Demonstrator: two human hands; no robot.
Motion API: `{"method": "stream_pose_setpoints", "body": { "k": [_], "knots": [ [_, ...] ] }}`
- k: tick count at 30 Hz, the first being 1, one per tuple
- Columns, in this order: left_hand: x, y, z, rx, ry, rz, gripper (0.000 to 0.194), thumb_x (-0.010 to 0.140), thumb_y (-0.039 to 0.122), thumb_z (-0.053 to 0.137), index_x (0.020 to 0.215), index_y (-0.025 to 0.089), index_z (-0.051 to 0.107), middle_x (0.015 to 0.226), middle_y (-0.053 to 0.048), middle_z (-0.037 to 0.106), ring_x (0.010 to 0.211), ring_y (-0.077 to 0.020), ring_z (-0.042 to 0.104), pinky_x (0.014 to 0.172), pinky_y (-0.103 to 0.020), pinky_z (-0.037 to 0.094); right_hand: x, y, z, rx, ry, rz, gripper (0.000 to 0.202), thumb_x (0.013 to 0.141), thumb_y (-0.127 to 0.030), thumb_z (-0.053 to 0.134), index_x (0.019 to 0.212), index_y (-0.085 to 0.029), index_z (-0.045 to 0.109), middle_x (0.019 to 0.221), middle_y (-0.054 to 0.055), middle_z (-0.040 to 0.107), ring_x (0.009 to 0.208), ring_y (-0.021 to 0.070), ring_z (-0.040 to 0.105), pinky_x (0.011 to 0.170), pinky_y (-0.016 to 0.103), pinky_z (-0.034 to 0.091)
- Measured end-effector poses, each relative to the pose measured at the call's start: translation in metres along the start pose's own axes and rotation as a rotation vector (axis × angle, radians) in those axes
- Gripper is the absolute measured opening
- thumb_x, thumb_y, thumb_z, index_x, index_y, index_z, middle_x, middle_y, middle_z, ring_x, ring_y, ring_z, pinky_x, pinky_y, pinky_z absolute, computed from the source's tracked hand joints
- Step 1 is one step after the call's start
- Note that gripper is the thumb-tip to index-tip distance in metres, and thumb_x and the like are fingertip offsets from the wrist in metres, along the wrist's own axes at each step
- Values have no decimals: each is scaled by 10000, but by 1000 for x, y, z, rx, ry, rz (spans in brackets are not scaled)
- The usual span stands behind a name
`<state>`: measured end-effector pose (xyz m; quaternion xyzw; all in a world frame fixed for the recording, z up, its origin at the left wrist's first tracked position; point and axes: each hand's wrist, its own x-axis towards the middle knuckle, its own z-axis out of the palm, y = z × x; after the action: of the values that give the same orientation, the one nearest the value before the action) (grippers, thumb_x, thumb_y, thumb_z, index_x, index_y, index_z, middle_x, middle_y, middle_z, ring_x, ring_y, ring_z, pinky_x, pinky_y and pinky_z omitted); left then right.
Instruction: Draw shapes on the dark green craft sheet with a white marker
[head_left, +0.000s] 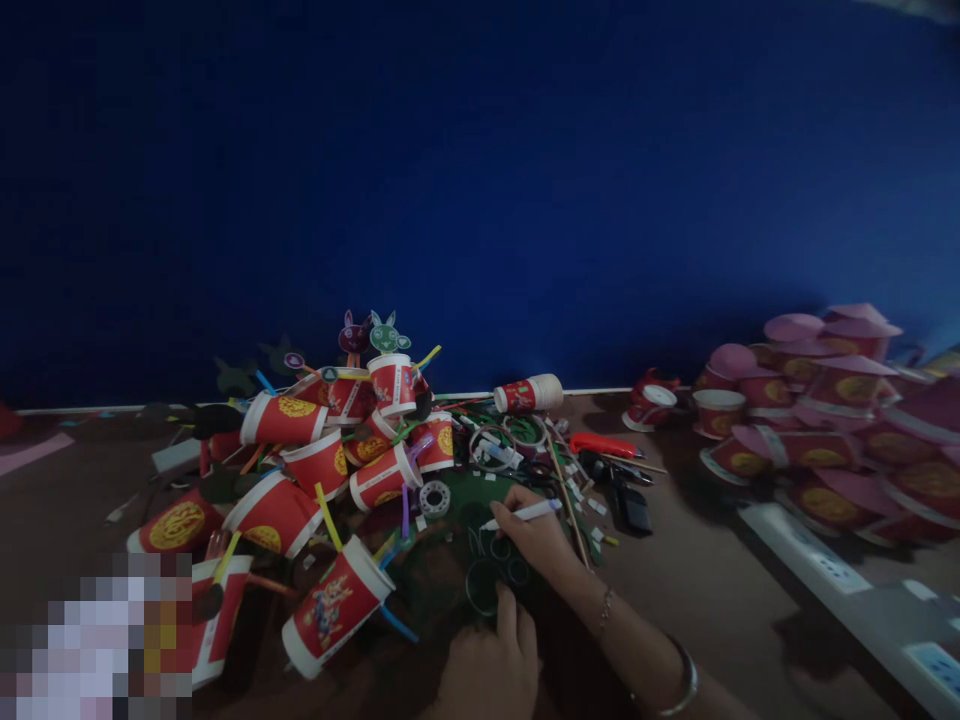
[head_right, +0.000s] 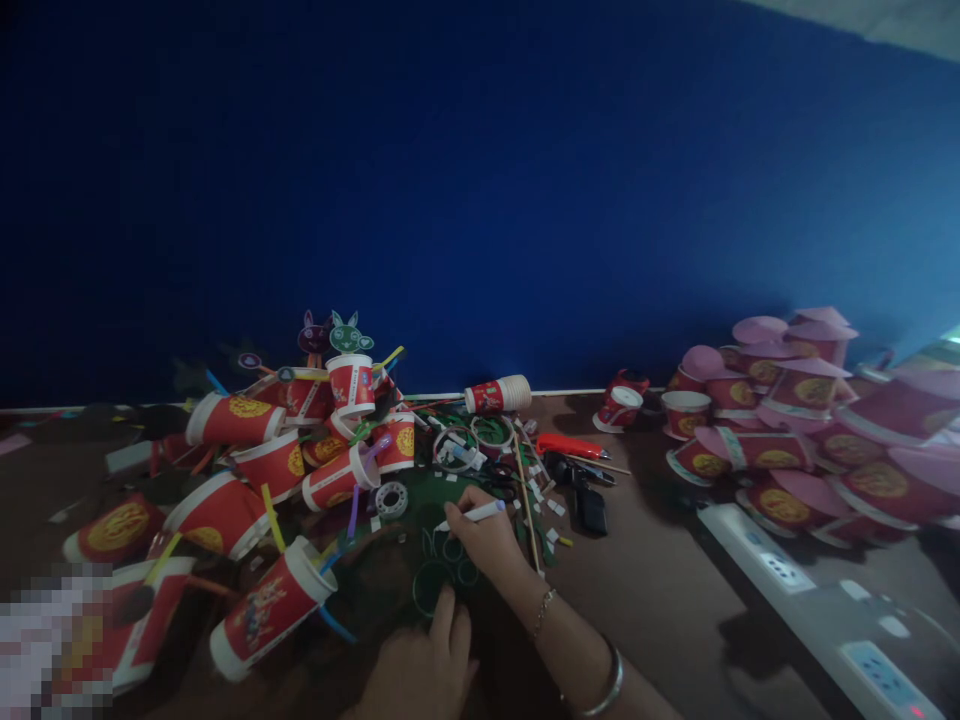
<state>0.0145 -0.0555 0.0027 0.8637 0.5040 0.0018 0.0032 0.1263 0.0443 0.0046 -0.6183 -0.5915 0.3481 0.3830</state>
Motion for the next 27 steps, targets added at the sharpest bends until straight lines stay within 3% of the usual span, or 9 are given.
{"method": "stream_pose_setpoints", "body": {
  "k": [12, 27],
  "knots": [
    [0, 0, -1, -2, 2, -5, 314, 808, 309, 489, 1084, 170, 550, 1142, -168, 542, 602, -196, 614, 492, -327, 517, 1, -1, -1, -11, 11, -16, 234, 734, -333, 519, 560, -200, 436, 473, -28, 545, 454, 105, 447, 445, 214, 318],
    [0, 0, -2, -26, -15, 5, 340, 800, 338, 511, 1096, 173, 540, 1148, -171, 537, 612, -182, 615, 510, -306, 510, 2, 2, 0, -27, 40, -13, 213, 675, -290, 492, 509, -213, 383, 413, -47, 457, 409, 94, 376, 414, 211, 284]
  ]
}}
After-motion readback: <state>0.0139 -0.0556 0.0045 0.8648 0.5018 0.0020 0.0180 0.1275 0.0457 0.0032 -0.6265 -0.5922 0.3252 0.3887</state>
